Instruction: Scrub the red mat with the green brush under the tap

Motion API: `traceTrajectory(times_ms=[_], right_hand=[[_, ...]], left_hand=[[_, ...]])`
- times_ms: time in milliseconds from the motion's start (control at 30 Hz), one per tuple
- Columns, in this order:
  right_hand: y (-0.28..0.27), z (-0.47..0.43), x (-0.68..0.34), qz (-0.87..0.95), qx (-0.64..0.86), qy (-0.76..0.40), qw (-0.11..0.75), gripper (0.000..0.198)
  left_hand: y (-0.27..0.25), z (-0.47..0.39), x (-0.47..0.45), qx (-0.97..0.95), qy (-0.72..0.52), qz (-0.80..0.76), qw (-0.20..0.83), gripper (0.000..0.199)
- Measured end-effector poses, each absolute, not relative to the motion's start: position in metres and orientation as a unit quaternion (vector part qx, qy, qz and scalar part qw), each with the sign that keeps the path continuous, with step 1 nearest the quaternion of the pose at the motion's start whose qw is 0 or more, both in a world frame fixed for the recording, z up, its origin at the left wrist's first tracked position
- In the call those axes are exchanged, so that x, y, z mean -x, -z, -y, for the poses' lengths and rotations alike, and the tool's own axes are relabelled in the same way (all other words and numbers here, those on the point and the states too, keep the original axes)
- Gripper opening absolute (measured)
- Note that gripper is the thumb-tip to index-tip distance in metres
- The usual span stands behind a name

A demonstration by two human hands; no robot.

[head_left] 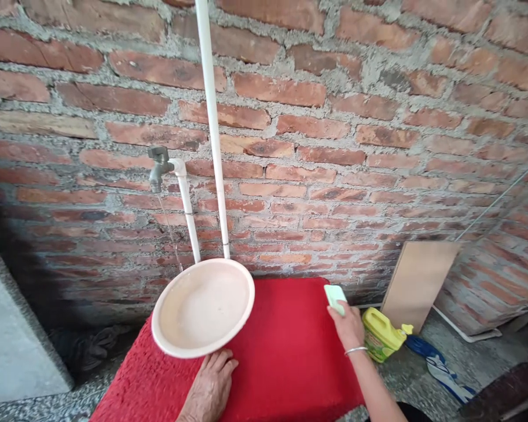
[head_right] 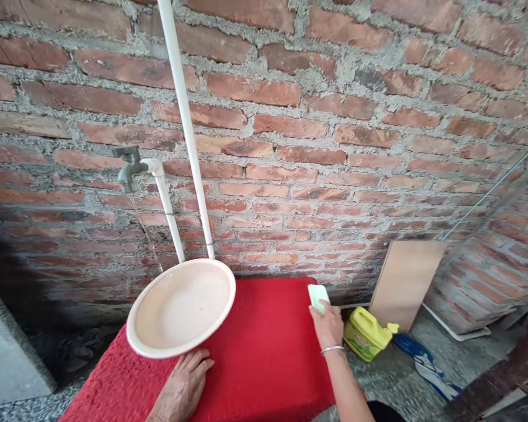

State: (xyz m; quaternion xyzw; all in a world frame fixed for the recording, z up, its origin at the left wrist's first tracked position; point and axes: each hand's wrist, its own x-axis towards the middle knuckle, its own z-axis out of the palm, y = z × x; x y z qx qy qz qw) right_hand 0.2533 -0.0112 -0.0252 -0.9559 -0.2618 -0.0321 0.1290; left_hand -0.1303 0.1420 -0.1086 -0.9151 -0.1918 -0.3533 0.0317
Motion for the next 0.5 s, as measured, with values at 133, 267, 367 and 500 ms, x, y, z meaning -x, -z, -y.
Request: traceTrajectory(times_ms=[133,267,367,500], right_hand=[[0.042,-0.004,-0.217,0.362,0.919,0.019,0.152,0.034],[0.042,0.010,-0.228,0.340,0.929,0.016,0.148,0.035],[0.036,0.043,-0.255,0.256,0.957,0.021,0.138,0.042],[0.042,0.075,-0.259,0.241,0.955,0.040,0.167,0.044]], left_hand=[[0.111,-0.146,0.132,0.916,0.346,0.197,0.039,0.043],[0.110,-0.146,0.134,0.921,0.332,0.200,0.037,0.043],[0.107,-0.146,0.134,0.921,0.334,0.197,0.035,0.043],[0.103,-0.146,0.131,0.917,0.349,0.189,0.045,0.042]])
